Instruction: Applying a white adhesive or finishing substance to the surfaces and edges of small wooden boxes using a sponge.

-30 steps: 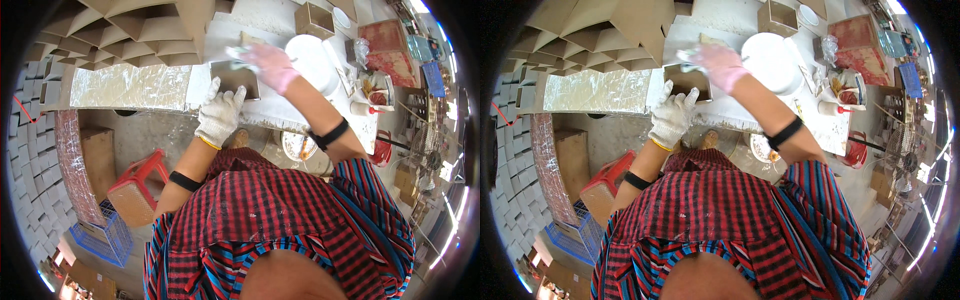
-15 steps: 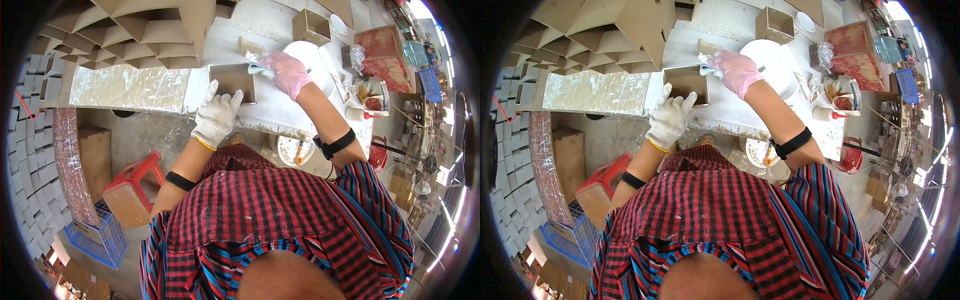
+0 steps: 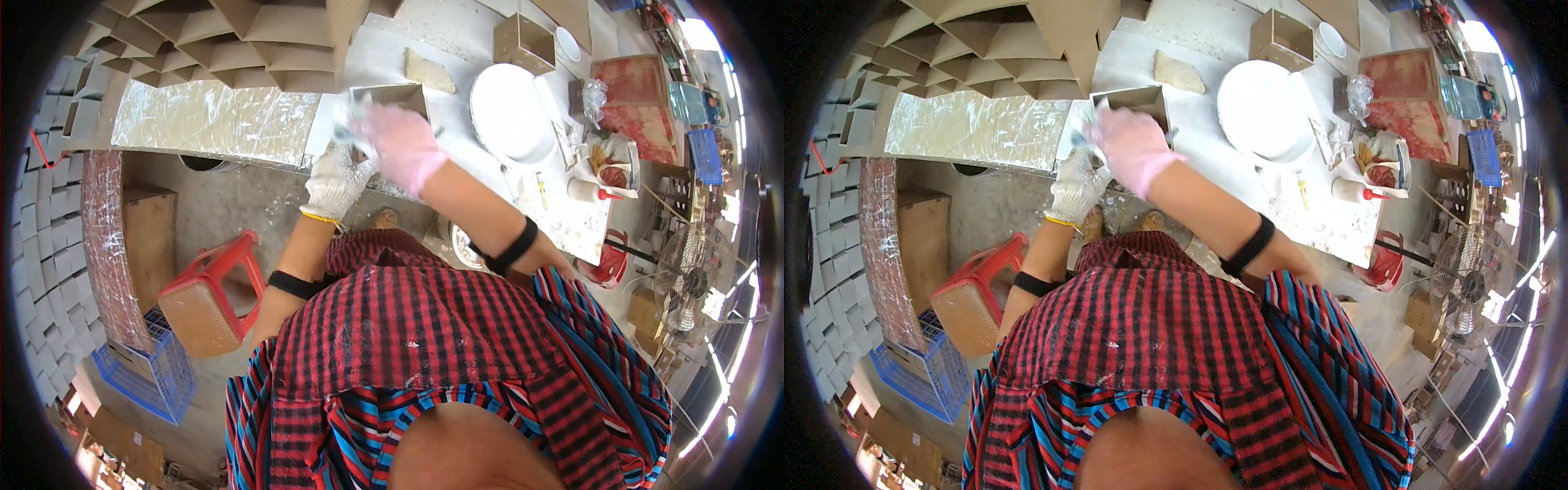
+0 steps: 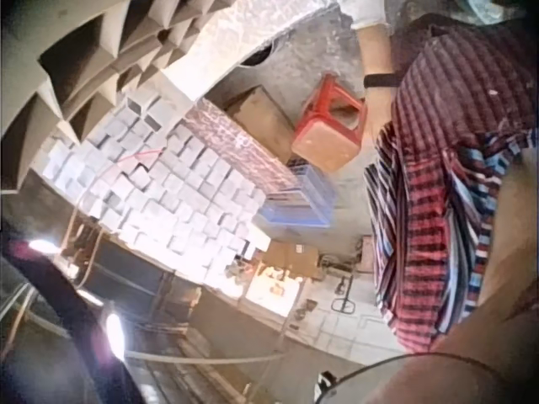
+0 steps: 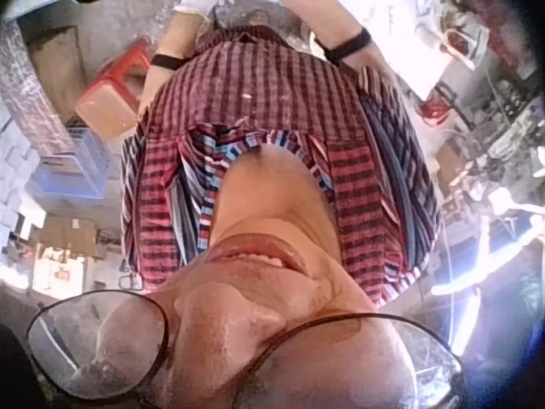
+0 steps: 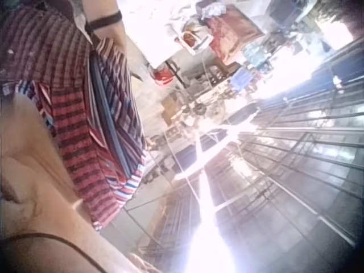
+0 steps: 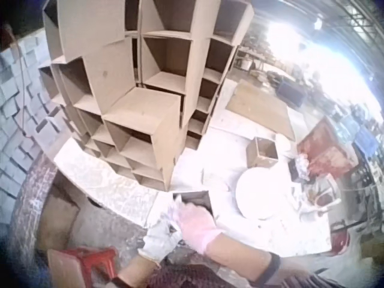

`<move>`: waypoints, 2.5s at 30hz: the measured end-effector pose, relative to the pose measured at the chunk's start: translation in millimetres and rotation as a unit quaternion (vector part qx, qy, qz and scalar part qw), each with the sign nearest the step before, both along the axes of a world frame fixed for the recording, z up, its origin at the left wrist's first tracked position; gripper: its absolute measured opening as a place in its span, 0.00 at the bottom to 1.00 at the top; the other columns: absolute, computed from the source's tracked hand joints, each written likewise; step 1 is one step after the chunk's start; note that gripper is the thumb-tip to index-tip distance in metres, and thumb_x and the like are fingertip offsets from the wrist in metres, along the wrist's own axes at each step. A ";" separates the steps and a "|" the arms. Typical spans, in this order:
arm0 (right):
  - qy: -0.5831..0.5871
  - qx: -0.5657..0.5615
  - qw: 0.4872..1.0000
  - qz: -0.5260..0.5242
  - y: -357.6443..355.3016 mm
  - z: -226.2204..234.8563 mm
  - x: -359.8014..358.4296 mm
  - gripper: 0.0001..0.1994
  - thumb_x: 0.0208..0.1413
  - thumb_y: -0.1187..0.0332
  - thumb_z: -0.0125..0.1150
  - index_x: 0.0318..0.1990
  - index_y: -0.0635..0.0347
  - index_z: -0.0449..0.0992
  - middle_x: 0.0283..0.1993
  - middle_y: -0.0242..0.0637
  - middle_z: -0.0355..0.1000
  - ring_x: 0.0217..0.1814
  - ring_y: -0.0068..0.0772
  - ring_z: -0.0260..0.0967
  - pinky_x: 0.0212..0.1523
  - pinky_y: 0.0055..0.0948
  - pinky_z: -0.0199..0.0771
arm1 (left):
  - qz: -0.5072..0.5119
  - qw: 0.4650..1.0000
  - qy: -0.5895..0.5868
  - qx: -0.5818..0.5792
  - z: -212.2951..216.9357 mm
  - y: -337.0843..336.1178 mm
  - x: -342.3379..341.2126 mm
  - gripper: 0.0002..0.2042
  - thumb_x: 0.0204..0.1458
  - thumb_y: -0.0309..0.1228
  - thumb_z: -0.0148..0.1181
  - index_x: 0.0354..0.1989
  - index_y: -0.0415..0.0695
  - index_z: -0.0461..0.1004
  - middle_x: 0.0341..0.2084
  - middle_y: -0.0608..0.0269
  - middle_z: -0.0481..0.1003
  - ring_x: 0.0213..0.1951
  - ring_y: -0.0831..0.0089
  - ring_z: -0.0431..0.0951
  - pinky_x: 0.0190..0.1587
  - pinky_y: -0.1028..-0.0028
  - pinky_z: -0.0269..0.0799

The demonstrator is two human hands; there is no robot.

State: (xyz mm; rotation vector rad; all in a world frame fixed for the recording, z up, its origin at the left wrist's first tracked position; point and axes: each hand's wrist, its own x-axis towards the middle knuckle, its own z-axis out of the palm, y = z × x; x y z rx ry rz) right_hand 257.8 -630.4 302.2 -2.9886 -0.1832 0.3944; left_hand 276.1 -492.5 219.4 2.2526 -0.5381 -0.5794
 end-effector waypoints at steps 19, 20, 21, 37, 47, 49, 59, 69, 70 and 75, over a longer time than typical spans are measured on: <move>0.072 0.025 0.996 -0.054 -14.1 21.2 -24.5 0.19 0.54 0.57 0.51 0.51 0.55 0.67 0.43 0.45 0.71 0.39 0.49 0.70 0.41 0.42 0.70 | 0.035 0.991 -0.121 0.038 13.6 -1.6 0.8 0.43 0.41 0.40 0.64 0.64 0.43 0.47 0.56 0.42 0.60 0.54 0.50 0.66 0.52 0.62 0.64; -0.047 0.037 0.998 0.009 -27.2 23.0 -34.3 0.19 0.55 0.55 0.49 0.48 0.58 0.68 0.39 0.46 0.71 0.40 0.49 0.70 0.42 0.42 0.70 | 0.007 0.977 -0.213 -0.004 12.9 5.9 3.3 0.43 0.39 0.41 0.64 0.65 0.46 0.47 0.61 0.47 0.53 0.59 0.51 0.59 0.57 0.58 0.58; -0.164 0.049 0.983 0.069 -34.4 23.1 -40.5 0.20 0.56 0.52 0.48 0.44 0.61 0.70 0.36 0.48 0.72 0.41 0.49 0.71 0.42 0.42 0.69 | -0.012 0.968 -0.251 -0.011 13.5 6.5 4.2 0.43 0.39 0.41 0.64 0.65 0.47 0.48 0.62 0.49 0.53 0.60 0.52 0.57 0.58 0.58 0.56; -0.134 0.036 0.990 -0.008 -59.9 -0.2 -72.8 0.29 0.46 0.77 0.50 0.56 0.33 0.65 0.53 0.36 0.67 0.46 0.41 0.68 0.45 0.38 0.70 | -0.108 0.944 -0.312 0.023 28.3 3.4 11.0 0.43 0.34 0.42 0.68 0.62 0.51 0.55 0.64 0.58 0.51 0.64 0.59 0.52 0.60 0.61 0.54; -0.225 0.066 0.972 0.013 -67.1 -24.8 -76.0 0.27 0.45 0.71 0.57 0.56 0.35 0.67 0.44 0.34 0.69 0.41 0.39 0.67 0.39 0.36 0.69 | -0.243 0.900 -0.361 0.040 22.4 12.1 45.0 0.36 0.29 0.43 0.67 0.53 0.48 0.65 0.61 0.60 0.55 0.62 0.60 0.56 0.59 0.60 0.56; -0.202 0.042 0.978 -0.005 -62.6 -16.6 -78.5 0.27 0.44 0.71 0.58 0.55 0.35 0.68 0.46 0.33 0.69 0.44 0.38 0.66 0.42 0.36 0.68 | -0.251 0.898 -0.360 0.018 20.4 11.9 47.6 0.34 0.29 0.41 0.68 0.51 0.45 0.67 0.60 0.57 0.57 0.61 0.58 0.57 0.59 0.61 0.57; -0.174 0.047 0.983 -0.033 -62.4 -17.7 -79.0 0.28 0.44 0.70 0.59 0.55 0.32 0.67 0.46 0.33 0.69 0.43 0.38 0.66 0.43 0.36 0.67 | -0.249 0.909 -0.333 -0.036 13.7 15.1 51.7 0.31 0.32 0.41 0.67 0.48 0.44 0.68 0.58 0.55 0.59 0.59 0.57 0.60 0.57 0.62 0.61; -0.181 0.062 0.981 -0.039 -62.8 -23.1 -75.7 0.26 0.46 0.70 0.57 0.55 0.32 0.67 0.45 0.32 0.69 0.41 0.39 0.66 0.42 0.36 0.67 | -0.232 0.863 -0.437 0.106 30.0 10.7 40.5 0.27 0.42 0.50 0.56 0.51 0.51 0.67 0.60 0.62 0.59 0.62 0.66 0.56 0.63 0.63 0.48; -0.196 0.072 0.977 -0.042 -61.4 -20.8 -75.4 0.26 0.46 0.70 0.57 0.55 0.32 0.67 0.45 0.32 0.69 0.41 0.39 0.66 0.43 0.36 0.67 | -0.221 0.920 -0.324 -0.019 19.4 10.2 43.8 0.25 0.43 0.49 0.55 0.49 0.52 0.68 0.59 0.62 0.60 0.62 0.66 0.57 0.63 0.65 0.49; -0.178 0.080 0.980 -0.043 -63.8 -24.0 -78.9 0.28 0.45 0.71 0.58 0.56 0.32 0.67 0.46 0.32 0.69 0.43 0.39 0.66 0.44 0.36 0.66 | -0.259 0.941 -0.176 -0.128 -4.0 13.5 49.6 0.18 0.49 0.45 0.47 0.46 0.52 0.70 0.54 0.66 0.66 0.61 0.67 0.59 0.63 0.67 0.51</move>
